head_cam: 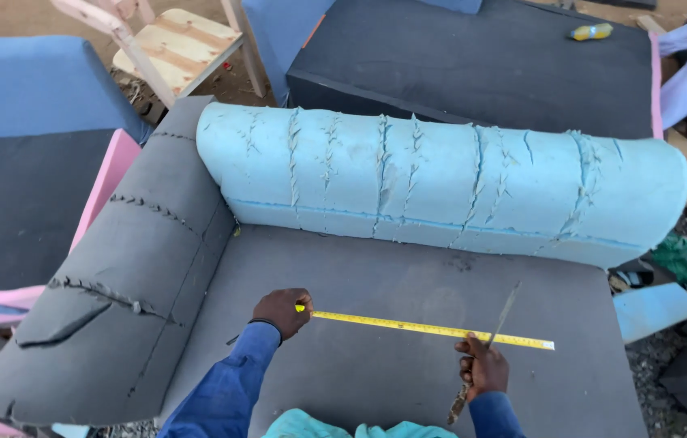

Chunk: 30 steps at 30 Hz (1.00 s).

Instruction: Measure and mark dimensions on upholstery foam using a tape measure and a scribe

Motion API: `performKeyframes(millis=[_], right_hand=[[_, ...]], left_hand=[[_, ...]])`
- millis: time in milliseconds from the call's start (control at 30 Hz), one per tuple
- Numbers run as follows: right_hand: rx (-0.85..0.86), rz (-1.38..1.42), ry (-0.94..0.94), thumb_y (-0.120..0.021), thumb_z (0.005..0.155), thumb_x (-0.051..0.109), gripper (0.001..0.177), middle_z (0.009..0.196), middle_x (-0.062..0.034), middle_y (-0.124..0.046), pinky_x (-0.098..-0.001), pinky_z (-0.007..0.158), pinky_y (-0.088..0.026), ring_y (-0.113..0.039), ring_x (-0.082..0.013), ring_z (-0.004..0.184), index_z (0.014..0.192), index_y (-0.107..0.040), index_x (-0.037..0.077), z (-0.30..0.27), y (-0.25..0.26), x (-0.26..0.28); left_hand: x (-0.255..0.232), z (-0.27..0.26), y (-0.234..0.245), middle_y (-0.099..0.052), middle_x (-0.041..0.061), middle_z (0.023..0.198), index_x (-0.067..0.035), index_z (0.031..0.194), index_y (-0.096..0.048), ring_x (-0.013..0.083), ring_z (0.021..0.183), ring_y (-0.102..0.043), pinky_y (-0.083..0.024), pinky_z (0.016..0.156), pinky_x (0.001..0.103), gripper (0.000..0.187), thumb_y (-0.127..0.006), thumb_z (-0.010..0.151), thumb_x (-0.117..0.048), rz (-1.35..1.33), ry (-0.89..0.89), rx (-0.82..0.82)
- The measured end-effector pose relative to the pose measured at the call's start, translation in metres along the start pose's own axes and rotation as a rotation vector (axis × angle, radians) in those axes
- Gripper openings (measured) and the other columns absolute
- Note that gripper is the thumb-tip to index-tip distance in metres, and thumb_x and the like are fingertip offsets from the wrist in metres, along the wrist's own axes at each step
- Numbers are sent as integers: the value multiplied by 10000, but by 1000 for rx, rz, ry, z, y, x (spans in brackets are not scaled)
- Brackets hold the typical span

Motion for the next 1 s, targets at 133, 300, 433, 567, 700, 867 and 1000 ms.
performKeyframes(millis=[133, 300, 433, 567, 700, 867, 1000], right_hand=[[4, -21, -8, -793, 1112, 306, 347, 991, -200, -774, -375, 488, -258, -414, -188, 605, 1246, -787, -14, -40, -23, 5], [-64, 18, 7, -779, 1086, 301, 270, 933, -155, -777, -301, 431, -208, -410, -148, 547, 1165, -747, 44, -37, -21, -5], [-111, 20, -3, -788, 1092, 282, 270, 947, -182, -795, -307, 439, -234, -424, -152, 571, 1135, -763, 17, -48, -32, 0], [-42, 86, 5, -791, 1077, 297, 282, 944, -187, -805, -309, 435, -220, -414, -147, 541, 1124, -750, 23, -26, -54, -17], [53, 57, -19, -800, 1021, 350, 314, 921, -179, -860, -291, 411, -214, -431, -129, 512, 969, -781, 41, -2, -67, -48], [28, 149, -116, -835, 1040, 241, 278, 910, -240, -855, -327, 429, -222, -413, -166, 503, 959, -749, -10, 23, -18, -8], [-1, 189, -16, -818, 1035, 223, 241, 880, -217, -833, -300, 392, -174, -362, -138, 443, 946, -694, 37, 135, 68, -29]], left_hand=[[10, 20, 8, -884, -36, 1200, -278, 1097, -851, 210, 1029, -788, -639, 862, 390, 112, -772, 1026, -314, 32, -83, 74], [13, 58, -10, -876, -35, 1125, -278, 1062, -841, 219, 987, -780, -615, 819, 428, 134, -759, 980, -345, 43, -271, 76], [-7, 71, -15, -884, -13, 1192, -266, 1065, -851, 223, 1017, -803, -634, 810, 381, 146, -751, 973, -318, 30, -282, 147], [-38, 93, -41, -875, -41, 1094, -277, 1061, -838, 212, 935, -768, -602, 760, 434, 148, -761, 967, -360, 2, -329, 162], [-85, 111, -94, -870, -26, 1171, -312, 1138, -807, 284, 1094, -794, -607, 887, 528, 235, -784, 949, -451, -67, -412, 130], [-187, 121, -199, -865, -4, 1070, -275, 1069, -819, 281, 964, -779, -606, 795, 513, 176, -739, 954, -381, -165, -465, 119], [-264, 132, -262, -878, -55, 1035, -290, 971, -820, 233, 935, -777, -607, 758, 468, 66, -765, 990, -322, -239, -332, 88]])
Point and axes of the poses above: each hand's wrist, its own z-axis towards the middle knuckle, its own y-axis out of the back of the hand, x = y × z, the point moved 2 cm from there along z, towards the middle knuckle
